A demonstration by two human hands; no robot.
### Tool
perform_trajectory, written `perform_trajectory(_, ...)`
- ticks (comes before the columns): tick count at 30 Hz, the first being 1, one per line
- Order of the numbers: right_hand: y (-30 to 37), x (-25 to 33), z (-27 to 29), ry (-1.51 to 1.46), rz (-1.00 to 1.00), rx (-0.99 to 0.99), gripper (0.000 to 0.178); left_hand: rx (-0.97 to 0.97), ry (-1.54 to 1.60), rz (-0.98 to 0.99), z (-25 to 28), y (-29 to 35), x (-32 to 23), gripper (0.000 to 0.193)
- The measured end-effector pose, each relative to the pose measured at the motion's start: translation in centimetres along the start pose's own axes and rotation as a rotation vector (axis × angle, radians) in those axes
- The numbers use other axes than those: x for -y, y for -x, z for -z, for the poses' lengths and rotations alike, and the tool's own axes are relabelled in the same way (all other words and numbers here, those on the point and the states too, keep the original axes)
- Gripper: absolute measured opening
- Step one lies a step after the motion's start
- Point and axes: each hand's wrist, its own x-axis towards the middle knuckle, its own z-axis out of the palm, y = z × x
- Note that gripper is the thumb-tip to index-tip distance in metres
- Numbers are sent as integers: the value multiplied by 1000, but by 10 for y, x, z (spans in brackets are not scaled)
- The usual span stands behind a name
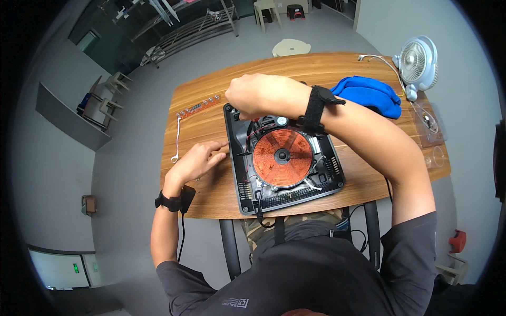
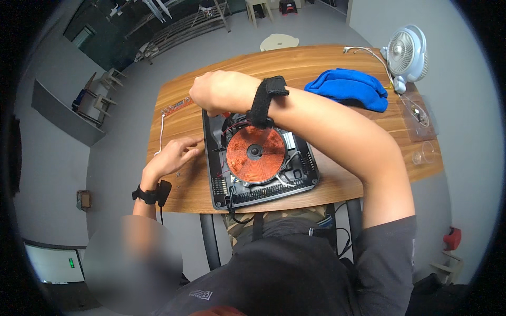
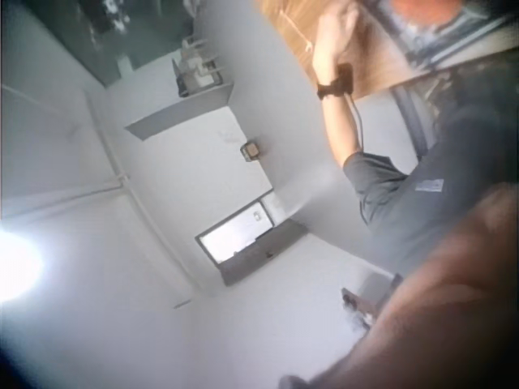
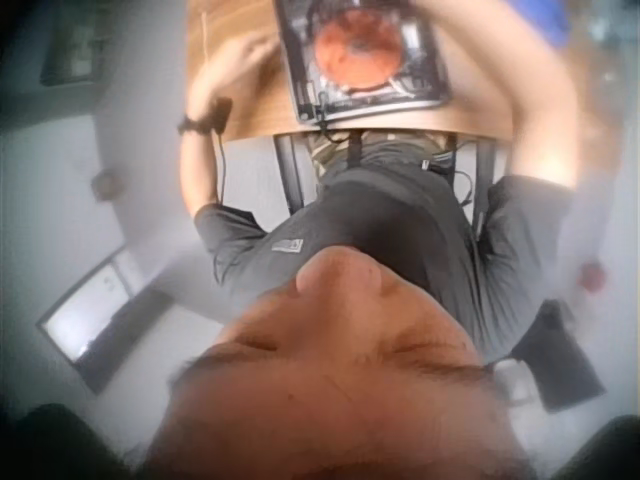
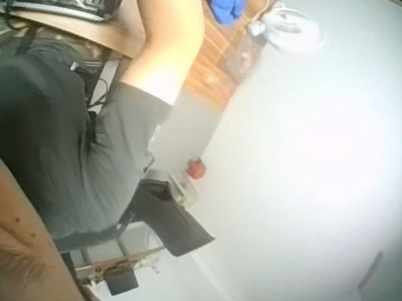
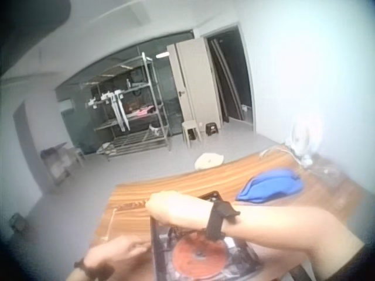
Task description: The person cleans a fan with a blue cloth, then uses a screwdriver to secure screws on a circuit board inside an electronic device. They also place a copper-colored component onto the device.
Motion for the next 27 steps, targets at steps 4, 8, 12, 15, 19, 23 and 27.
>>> perform_trajectory(4, 3, -6, 0, -15, 29, -2, 27, -36, -84, -174, -18, -2, 1, 44)
perform_trajectory(8, 4, -9, 8, 6, -18, 139, 32, -68, -86, -162, -27, -1, 1, 44)
perform_trajectory(12, 18, -2, 32, 71, -59, 212, 32, -97, -105, -220, -31, 0, 6, 40)
perform_trajectory(15, 4, -9, 22, 85, -74, 229, 26, -99, -146, -271, -34, -3, 9, 34)
perform_trajectory(19, 5, -9, 25, 66, -100, 255, 40, -69, -108, -243, -38, -2, 10, 30)
perform_trajectory(23, 12, -16, 31, 42, -117, 249, 47, -96, -108, -274, -42, -1, 8, 26)
perform_trajectory(27, 11, -20, 26, 26, -97, 227, 45, -97, -114, -291, -42, 0, 4, 24)
